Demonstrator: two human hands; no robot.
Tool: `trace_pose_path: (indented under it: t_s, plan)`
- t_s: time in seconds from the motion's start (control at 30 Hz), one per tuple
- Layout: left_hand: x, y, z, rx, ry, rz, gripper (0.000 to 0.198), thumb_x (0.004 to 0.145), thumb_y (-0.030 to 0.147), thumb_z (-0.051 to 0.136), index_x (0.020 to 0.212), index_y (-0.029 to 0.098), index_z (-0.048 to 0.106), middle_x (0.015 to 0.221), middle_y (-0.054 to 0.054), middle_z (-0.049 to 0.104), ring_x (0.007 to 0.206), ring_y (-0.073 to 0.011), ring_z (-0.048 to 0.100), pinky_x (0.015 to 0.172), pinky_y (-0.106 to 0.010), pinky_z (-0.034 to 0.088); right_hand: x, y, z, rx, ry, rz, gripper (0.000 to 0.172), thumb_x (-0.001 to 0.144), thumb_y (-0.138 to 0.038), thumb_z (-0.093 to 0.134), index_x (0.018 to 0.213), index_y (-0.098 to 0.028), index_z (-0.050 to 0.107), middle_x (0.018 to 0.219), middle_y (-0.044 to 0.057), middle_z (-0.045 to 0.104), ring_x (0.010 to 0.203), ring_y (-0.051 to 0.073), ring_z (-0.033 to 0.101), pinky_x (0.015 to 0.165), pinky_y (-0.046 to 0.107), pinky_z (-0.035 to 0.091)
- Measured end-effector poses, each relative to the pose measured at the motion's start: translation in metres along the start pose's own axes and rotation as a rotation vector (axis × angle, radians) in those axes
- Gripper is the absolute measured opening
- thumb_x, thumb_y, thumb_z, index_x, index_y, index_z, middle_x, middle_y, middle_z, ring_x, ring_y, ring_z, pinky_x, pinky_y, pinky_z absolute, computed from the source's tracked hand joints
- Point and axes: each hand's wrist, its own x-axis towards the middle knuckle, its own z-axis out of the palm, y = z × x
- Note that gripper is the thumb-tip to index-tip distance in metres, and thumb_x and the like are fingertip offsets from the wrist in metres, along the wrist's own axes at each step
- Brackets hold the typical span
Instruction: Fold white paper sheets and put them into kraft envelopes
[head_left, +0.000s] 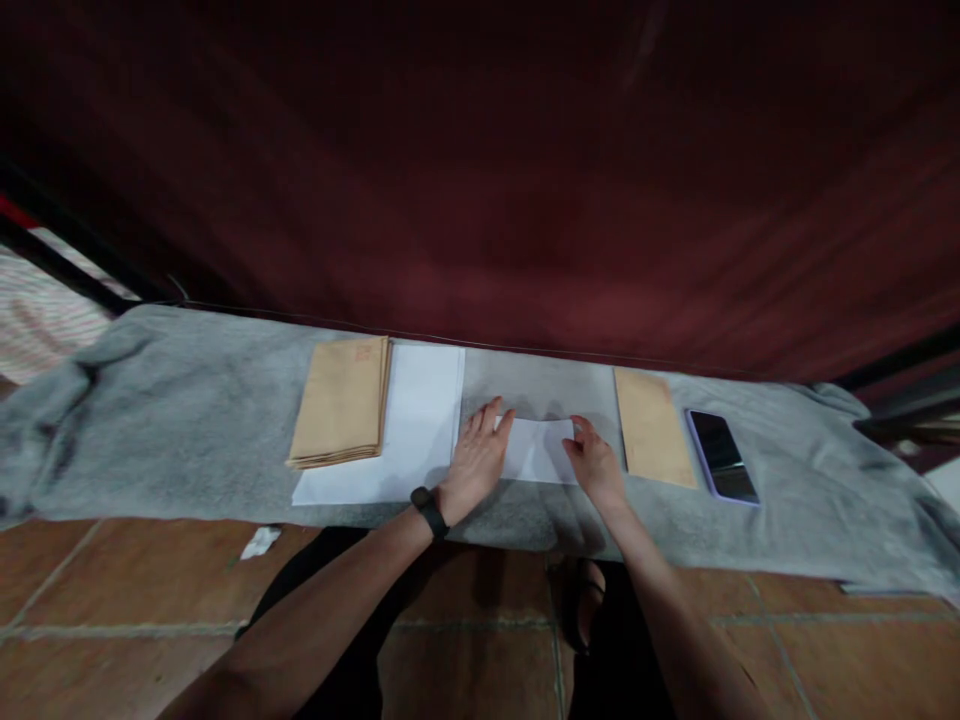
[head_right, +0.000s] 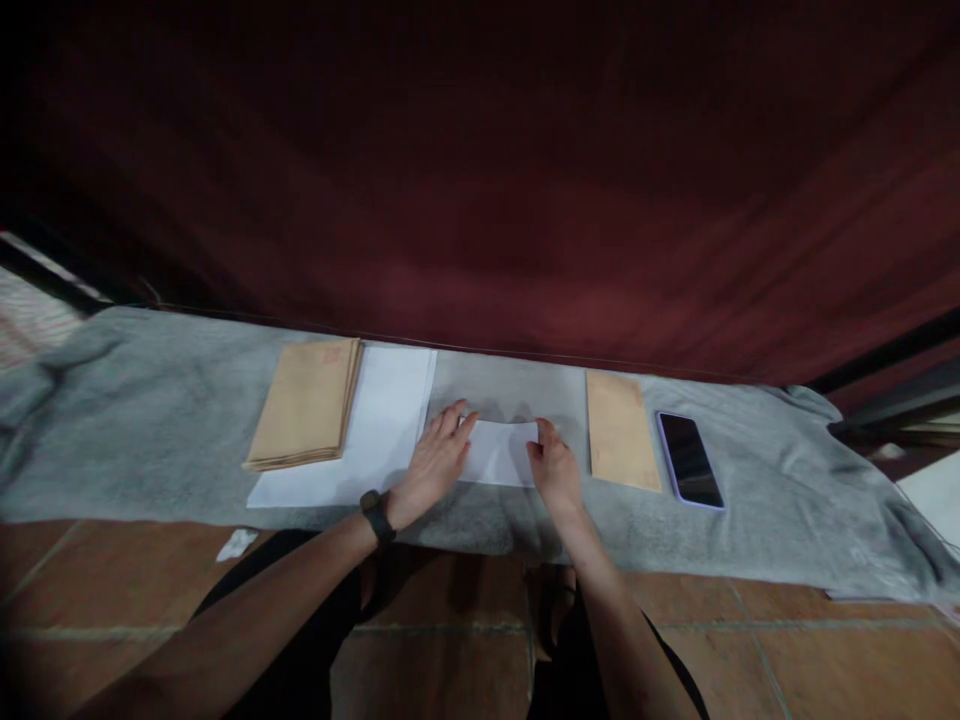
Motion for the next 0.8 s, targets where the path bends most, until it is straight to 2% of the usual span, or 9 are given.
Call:
trace_pose_path:
  t_s: [0.1, 0.2, 0.3, 0.37, 0.43, 0.57, 0.67, 0.8]
  plan:
    - [-0.009, 0.008, 0.008, 0.014, -0.069, 0.141, 0.050, 0.099, 0.033, 0.045, 0.146, 0.018, 0.042, 0.163, -0.014, 0.027, 0.150, -0.0297, 0.024, 0.119, -0.050, 0.029, -0.004, -0.005, 0.000, -0.071, -0.007, -0.012, 0.043, 0.091, -0.019, 0.049, 0.134, -0.021, 0.052, 0.094, 0.006, 0.073, 0.083, 0.022, 0.070, 0.072, 0.030, 0.052]
    - [-0.022, 0.016, 0.016, 0.036, -0.130, 0.221, 0.059, 0.100, 0.051, 0.040, 0.150, 0.019, 0.038, 0.164, -0.012, 0.027, 0.152, -0.0273, 0.020, 0.122, -0.049, 0.022, -0.007, -0.009, -0.002, -0.132, -0.009, -0.017, 0.044, 0.093, -0.019, 0.047, 0.137, -0.019, 0.050, 0.106, 0.010, 0.071, 0.089, 0.024, 0.070, 0.078, 0.033, 0.053]
    - [-0.032, 0.021, 0.019, 0.076, -0.170, 0.277, 0.064, 0.100, 0.057, 0.035, 0.153, 0.020, 0.034, 0.163, -0.011, 0.029, 0.152, -0.0260, 0.019, 0.124, -0.048, 0.015, -0.008, -0.013, -0.005, -0.208, 0.044, -0.047, 0.043, 0.094, -0.021, 0.046, 0.136, -0.017, 0.052, 0.114, 0.015, 0.067, 0.101, 0.027, 0.066, 0.087, 0.039, 0.052]
    - [-0.035, 0.022, 0.019, 0.096, -0.181, 0.291, 0.066, 0.100, 0.058, 0.034, 0.154, 0.020, 0.032, 0.163, -0.010, 0.028, 0.153, -0.0256, 0.018, 0.124, -0.048, 0.013, -0.011, -0.015, -0.004, -0.200, 0.098, -0.109, 0.043, 0.096, -0.026, 0.045, 0.136, -0.015, 0.053, 0.120, 0.017, 0.063, 0.112, 0.030, 0.060, 0.095, 0.045, 0.050]
    - [-0.035, 0.023, 0.019, 0.109, -0.192, 0.293, 0.067, 0.100, 0.057, 0.035, 0.155, 0.019, 0.030, 0.163, -0.011, 0.027, 0.153, -0.0258, 0.017, 0.124, -0.048, 0.012, -0.017, -0.019, 0.003, -0.090, 0.101, -0.205, 0.045, 0.100, -0.033, 0.040, 0.139, -0.016, 0.051, 0.132, 0.018, 0.058, 0.125, 0.030, 0.053, 0.104, 0.048, 0.046]
    - [-0.034, 0.024, 0.019, 0.114, -0.221, 0.290, 0.068, 0.098, 0.049, 0.043, 0.154, 0.012, 0.031, 0.162, -0.016, 0.029, 0.152, -0.0284, 0.018, 0.124, -0.049, 0.012, -0.038, -0.028, 0.026, 0.131, -0.076, -0.335, 0.054, 0.104, -0.045, 0.029, 0.151, -0.020, 0.040, 0.152, 0.013, 0.045, 0.141, 0.023, 0.041, 0.116, 0.045, 0.037]
    - [-0.034, 0.026, 0.021, 0.103, -0.227, 0.269, 0.067, 0.097, 0.040, 0.045, 0.155, 0.010, 0.029, 0.160, -0.018, 0.031, 0.152, -0.0287, 0.021, 0.124, -0.050, 0.011, -0.051, -0.029, 0.036, 0.071, -0.149, -0.365, 0.059, 0.104, -0.049, 0.025, 0.156, -0.020, 0.032, 0.159, 0.011, 0.036, 0.147, 0.024, 0.032, 0.121, 0.048, 0.028]
    - [-0.036, 0.028, 0.021, 0.097, -0.220, 0.270, 0.066, 0.098, 0.040, 0.043, 0.155, 0.009, 0.030, 0.160, -0.018, 0.032, 0.151, -0.0292, 0.024, 0.123, -0.051, 0.013, -0.056, -0.026, 0.035, -0.069, -0.148, -0.374, 0.059, 0.105, -0.047, 0.022, 0.158, -0.022, 0.025, 0.163, 0.008, 0.028, 0.150, 0.022, 0.025, 0.122, 0.048, 0.022]
